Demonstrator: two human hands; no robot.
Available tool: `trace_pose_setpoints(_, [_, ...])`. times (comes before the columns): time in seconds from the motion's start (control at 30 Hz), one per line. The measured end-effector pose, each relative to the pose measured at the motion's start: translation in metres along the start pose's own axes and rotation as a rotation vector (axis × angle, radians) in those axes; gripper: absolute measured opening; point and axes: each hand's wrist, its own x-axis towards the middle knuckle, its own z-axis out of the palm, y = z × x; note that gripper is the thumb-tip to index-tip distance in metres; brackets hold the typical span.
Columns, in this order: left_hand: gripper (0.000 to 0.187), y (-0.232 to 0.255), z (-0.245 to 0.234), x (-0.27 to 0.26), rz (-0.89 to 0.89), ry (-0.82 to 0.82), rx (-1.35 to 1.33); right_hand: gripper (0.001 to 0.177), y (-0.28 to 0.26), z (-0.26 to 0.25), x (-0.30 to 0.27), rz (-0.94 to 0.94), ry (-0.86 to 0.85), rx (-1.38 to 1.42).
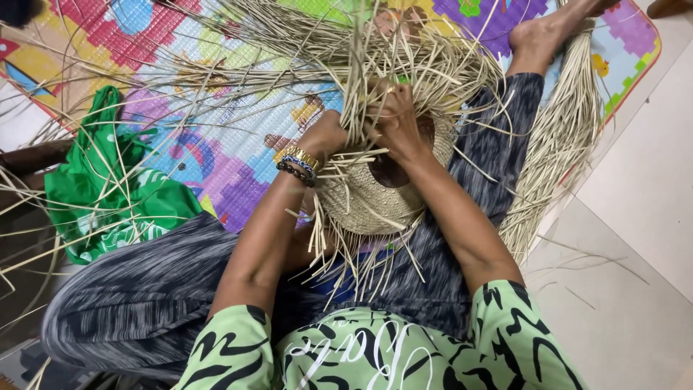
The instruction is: A person is weaving a hat from dried straw or grass fibers while sitting on a mat on the floor.
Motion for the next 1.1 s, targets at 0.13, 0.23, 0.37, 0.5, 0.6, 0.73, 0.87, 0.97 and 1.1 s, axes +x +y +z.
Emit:
trace_pose_setpoints(0.13, [0.043,-0.016,0.003,0.013,0.208,0.076,0.088,0.007,-0.003,-0.020,0.006,0.174,-0.126,0.136])
trace_pose_setpoints(0.23, [0.041,-0.024,-0.007,0.019,0.209,0.094,0.047,0.008,-0.005,-0.025,-0.005,0.149,-0.237,0.139])
trace_pose_setpoints(0.37, [0.032,0.014,0.014,0.015,-0.295,0.374,0.213,0.015,0.007,-0.010,-0.018,0.239,-0.314,0.114])
trace_pose_setpoints(0.5, [0.037,-0.061,-0.003,0.055,0.197,0.130,0.192,0.012,0.005,-0.014,-0.008,0.307,-0.280,0.188])
trace_pose_setpoints(0.6, [0.039,-0.080,-0.002,0.073,0.250,0.108,0.141,0.016,0.018,0.003,-0.011,0.300,-0.118,0.260])
trace_pose_setpoints(0.73, [0.037,-0.093,-0.005,0.087,0.303,0.072,0.108,0.008,0.006,-0.006,-0.008,0.326,0.070,0.628])
trace_pose_setpoints(0.87, [0.044,-0.013,-0.003,-0.004,0.297,0.055,0.088,0.014,-0.001,-0.033,-0.027,0.260,0.036,0.599])
trace_pose_setpoints(0.97, [0.056,-0.038,0.005,0.034,0.195,0.100,0.228,0.024,0.041,0.000,-0.061,-0.041,-0.081,0.109])
trace_pose_setpoints(1.1, [0.060,-0.025,0.009,0.034,0.112,0.079,0.252,0.033,0.008,-0.027,-0.052,-0.126,-0.162,-0.175])
